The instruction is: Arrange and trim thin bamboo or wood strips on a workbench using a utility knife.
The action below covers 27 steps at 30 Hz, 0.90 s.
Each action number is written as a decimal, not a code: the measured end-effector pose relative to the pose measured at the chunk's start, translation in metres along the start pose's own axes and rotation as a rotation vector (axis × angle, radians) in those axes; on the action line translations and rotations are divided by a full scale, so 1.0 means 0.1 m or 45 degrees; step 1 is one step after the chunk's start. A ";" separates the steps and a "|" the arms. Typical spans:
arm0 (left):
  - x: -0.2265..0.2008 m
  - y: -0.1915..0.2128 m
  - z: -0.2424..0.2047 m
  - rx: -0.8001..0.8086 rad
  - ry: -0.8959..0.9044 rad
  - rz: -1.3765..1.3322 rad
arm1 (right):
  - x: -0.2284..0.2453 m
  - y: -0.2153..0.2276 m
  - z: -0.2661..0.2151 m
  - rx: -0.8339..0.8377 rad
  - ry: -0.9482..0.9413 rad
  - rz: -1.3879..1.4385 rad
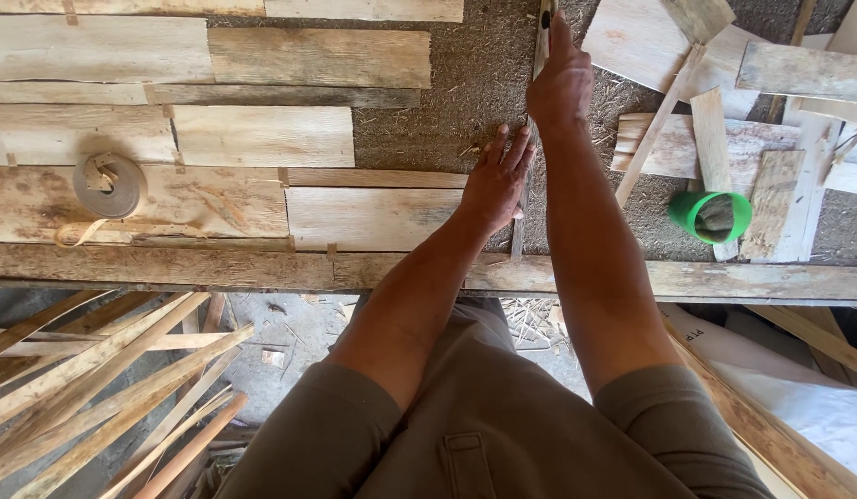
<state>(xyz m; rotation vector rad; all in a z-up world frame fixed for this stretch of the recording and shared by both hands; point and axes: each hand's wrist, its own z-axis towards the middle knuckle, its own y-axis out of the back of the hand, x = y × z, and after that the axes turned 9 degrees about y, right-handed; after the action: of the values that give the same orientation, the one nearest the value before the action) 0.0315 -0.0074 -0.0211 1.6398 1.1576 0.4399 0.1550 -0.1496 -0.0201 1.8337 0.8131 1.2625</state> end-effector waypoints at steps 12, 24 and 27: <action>0.01 0.15 -0.06 0.054 -0.001 0.004 | -0.11 -0.13 -0.28 0.048 -0.071 0.002; -0.01 0.28 -0.09 0.178 -0.022 0.204 | 0.01 0.09 -0.59 0.145 -0.095 0.058; 0.01 0.26 -0.07 0.145 -0.024 0.226 | -0.01 0.07 -0.63 0.176 -0.141 0.070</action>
<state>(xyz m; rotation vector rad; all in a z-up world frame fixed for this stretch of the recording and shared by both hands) 0.0385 -0.0032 0.0043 1.8507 1.0433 0.4776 0.0953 -0.1396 0.0005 2.0297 0.8115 1.1512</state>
